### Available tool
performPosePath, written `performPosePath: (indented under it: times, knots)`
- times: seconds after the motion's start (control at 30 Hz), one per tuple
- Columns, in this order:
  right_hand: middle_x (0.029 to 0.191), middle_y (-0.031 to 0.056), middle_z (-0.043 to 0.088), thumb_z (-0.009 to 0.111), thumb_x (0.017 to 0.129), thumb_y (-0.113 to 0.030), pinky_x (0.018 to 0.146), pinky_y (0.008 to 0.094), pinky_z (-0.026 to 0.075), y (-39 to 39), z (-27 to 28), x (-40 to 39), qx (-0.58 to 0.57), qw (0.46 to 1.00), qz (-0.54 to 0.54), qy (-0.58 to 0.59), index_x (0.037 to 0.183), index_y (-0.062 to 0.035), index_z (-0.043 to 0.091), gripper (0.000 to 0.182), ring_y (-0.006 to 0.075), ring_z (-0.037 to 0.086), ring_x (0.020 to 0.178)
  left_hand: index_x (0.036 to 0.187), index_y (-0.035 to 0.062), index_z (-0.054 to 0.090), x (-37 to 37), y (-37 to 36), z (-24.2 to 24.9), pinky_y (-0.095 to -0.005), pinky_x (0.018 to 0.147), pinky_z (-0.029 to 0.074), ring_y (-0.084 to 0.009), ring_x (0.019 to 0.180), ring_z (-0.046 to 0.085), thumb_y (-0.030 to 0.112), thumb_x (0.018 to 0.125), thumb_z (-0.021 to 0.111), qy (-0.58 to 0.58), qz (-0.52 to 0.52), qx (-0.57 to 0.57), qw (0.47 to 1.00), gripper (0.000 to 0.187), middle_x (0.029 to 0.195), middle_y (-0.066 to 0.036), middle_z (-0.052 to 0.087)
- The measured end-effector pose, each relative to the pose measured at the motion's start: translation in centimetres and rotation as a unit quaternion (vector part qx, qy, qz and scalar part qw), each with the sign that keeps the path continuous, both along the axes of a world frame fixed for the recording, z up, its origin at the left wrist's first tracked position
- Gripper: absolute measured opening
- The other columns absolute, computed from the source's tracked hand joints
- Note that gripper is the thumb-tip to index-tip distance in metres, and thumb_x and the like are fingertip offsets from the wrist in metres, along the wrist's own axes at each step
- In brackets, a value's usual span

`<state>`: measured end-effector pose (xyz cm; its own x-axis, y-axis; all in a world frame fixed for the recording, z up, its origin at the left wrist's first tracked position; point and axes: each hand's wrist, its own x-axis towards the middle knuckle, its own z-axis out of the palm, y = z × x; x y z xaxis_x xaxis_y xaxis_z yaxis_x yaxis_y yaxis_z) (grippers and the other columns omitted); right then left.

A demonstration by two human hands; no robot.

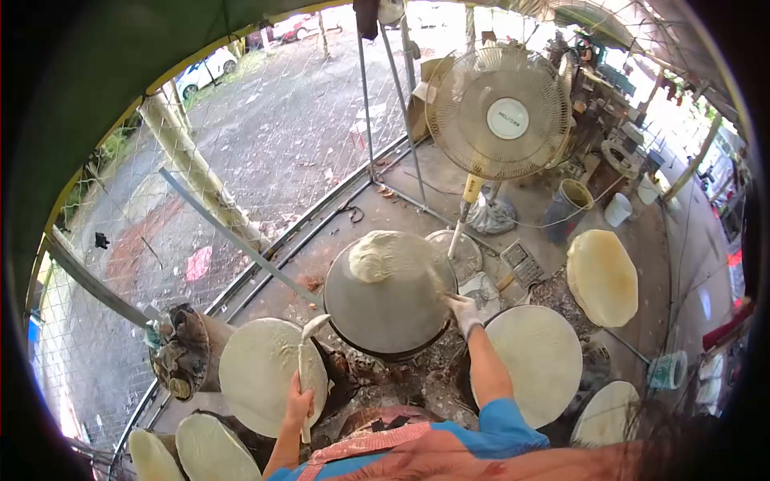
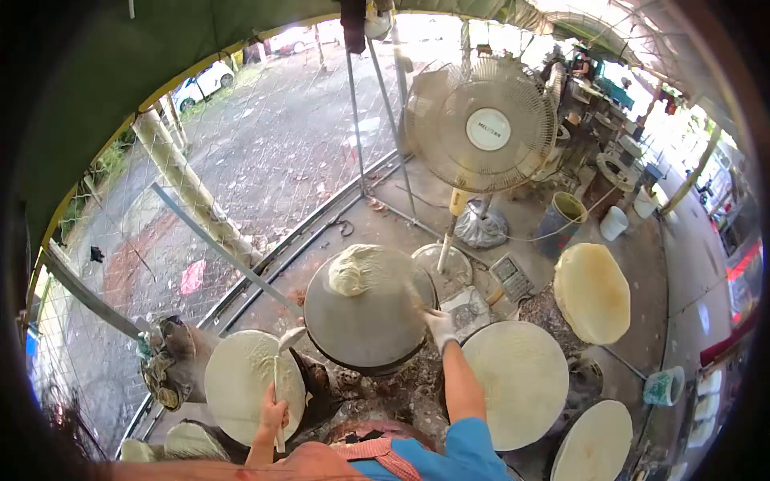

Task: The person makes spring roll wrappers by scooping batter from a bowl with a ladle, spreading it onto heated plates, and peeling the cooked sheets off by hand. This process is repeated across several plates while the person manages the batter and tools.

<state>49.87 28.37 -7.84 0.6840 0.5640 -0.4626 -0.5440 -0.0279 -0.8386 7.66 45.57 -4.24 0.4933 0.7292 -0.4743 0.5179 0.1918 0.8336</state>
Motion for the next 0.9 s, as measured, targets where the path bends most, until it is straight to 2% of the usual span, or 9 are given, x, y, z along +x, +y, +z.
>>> performPosePath:
  times: [0.07, 0.17, 0.27, 0.3, 0.4, 0.5, 0.67, 0.7, 0.9]
  knots:
    - [0.056, 0.0005, 0.054, 0.067, 0.078, -0.019, 0.034, 0.0254, 0.029, 3.0, 0.3, -1.1, -0.103, 0.985, 0.127, -0.051, 0.102, -0.0053, 0.065, 0.027, 0.0064, 0.039, 0.039, 0.136, 0.022, 0.025, 0.1, -1.3, 0.5, -0.0276, 0.031, 0.029, -0.0108, 0.035, 0.033, -0.001, 0.078, 0.046, -0.093, 0.081, -0.117, 0.985, 0.065, 0.051, 0.0, 0.033]
    - [0.058, -0.0026, 0.053, 0.068, 0.077, -0.017, 0.038, 0.0223, 0.03, 2.1, 3.5, -3.0, -0.065, 0.978, 0.199, 0.016, 0.1, -0.0079, 0.067, 0.025, 0.0062, 0.042, 0.042, 0.133, 0.0159, 0.027, 0.2, -3.9, 2.5, -0.0258, 0.031, 0.029, -0.0101, 0.034, 0.033, -0.001, 0.079, 0.044, -0.118, 0.137, -0.16, 0.97, 0.059, 0.051, 0.001, 0.031]
    - [0.065, 0.0005, 0.06, 0.068, 0.077, -0.016, 0.042, 0.0209, 0.034, 0.8, -5.3, 3.5, 0.002, 0.974, 0.189, -0.125, 0.103, -0.0069, 0.066, 0.028, 0.0052, 0.042, 0.043, 0.132, 0.0202, 0.024, -1.9, -6.5, 2.3, -0.0258, 0.031, 0.029, -0.01, 0.035, 0.032, 0.0, 0.081, 0.046, -0.112, 0.16, -0.177, 0.965, 0.06, 0.052, 0.001, 0.029]
    - [0.062, 0.0007, 0.059, 0.067, 0.078, -0.018, 0.039, 0.0217, 0.033, 1.1, 4.7, 2.7, -0.063, 0.981, 0.183, -0.014, 0.104, -0.0065, 0.065, 0.028, 0.0058, 0.041, 0.041, 0.131, 0.0219, 0.023, -2.2, -6.8, 2.7, -0.0259, 0.031, 0.028, -0.01, 0.035, 0.031, 0.0, 0.081, 0.047, -0.11, 0.184, -0.21, 0.954, 0.06, 0.052, 0.001, 0.029]
    - [0.057, -0.0001, 0.055, 0.066, 0.079, -0.02, 0.036, 0.0233, 0.031, 3.8, 1.5, 4.1, -0.066, 0.984, 0.164, -0.019, 0.103, -0.0073, 0.065, 0.027, 0.0072, 0.039, 0.039, 0.127, 0.0245, 0.024, -2.7, -7.2, 2.3, -0.0264, 0.031, 0.027, -0.0097, 0.036, 0.03, 0.0, 0.082, 0.047, -0.144, 0.188, -0.31, 0.921, 0.057, 0.052, 0.001, 0.027]
    - [0.056, -0.0036, 0.053, 0.065, 0.081, -0.024, 0.035, 0.0214, 0.03, 3.9, -0.2, 1.9, -0.117, 0.949, 0.291, -0.034, 0.106, -0.0113, 0.065, 0.028, 0.0049, 0.041, 0.04, 0.112, 0.0251, 0.03, -2.6, -7.8, 3.0, -0.0246, 0.034, 0.024, -0.0101, 0.04, 0.028, 0.002, 0.086, 0.043, -0.152, 0.193, -0.335, 0.91, 0.037, 0.056, 0.001, 0.026]
    - [0.069, 0.0053, 0.064, 0.064, 0.08, -0.013, 0.044, 0.0207, 0.039, 2.6, -5.1, 6.8, 0.025, 0.957, 0.254, -0.139, 0.097, -0.0063, 0.068, 0.019, 0.0072, 0.05, 0.047, 0.13, 0.0253, 0.019, -3.9, -9.4, 4.2, -0.0232, 0.036, 0.022, -0.0089, 0.042, 0.025, 0.001, 0.088, 0.041, -0.17, 0.199, -0.339, 0.903, 0.053, 0.056, 0.0, 0.026]
    - [0.059, 0.0006, 0.058, 0.065, 0.08, -0.017, 0.037, 0.0217, 0.034, 3.1, 3.8, 6.1, -0.09, 0.964, 0.248, -0.039, 0.099, -0.0074, 0.067, 0.022, 0.0063, 0.043, 0.04, 0.13, 0.0253, 0.019, -4.2, -9.6, 4.3, -0.0232, 0.036, 0.022, -0.0089, 0.042, 0.025, 0.001, 0.088, 0.041, -0.166, 0.205, -0.337, 0.904, 0.053, 0.056, 0.0, 0.026]
    - [0.054, -0.004, 0.051, 0.066, 0.079, -0.018, 0.036, 0.0226, 0.028, 3.7, 3.7, 3.3, -0.149, 0.917, 0.37, 0.011, 0.105, -0.0101, 0.065, 0.027, 0.0058, 0.039, 0.038, 0.133, 0.0206, 0.02, -4.3, -10.8, 3.5, -0.0228, 0.041, 0.026, -0.0079, 0.043, 0.026, -0.004, 0.086, 0.038, -0.233, 0.278, -0.368, 0.856, 0.057, 0.057, 0.0, 0.029]
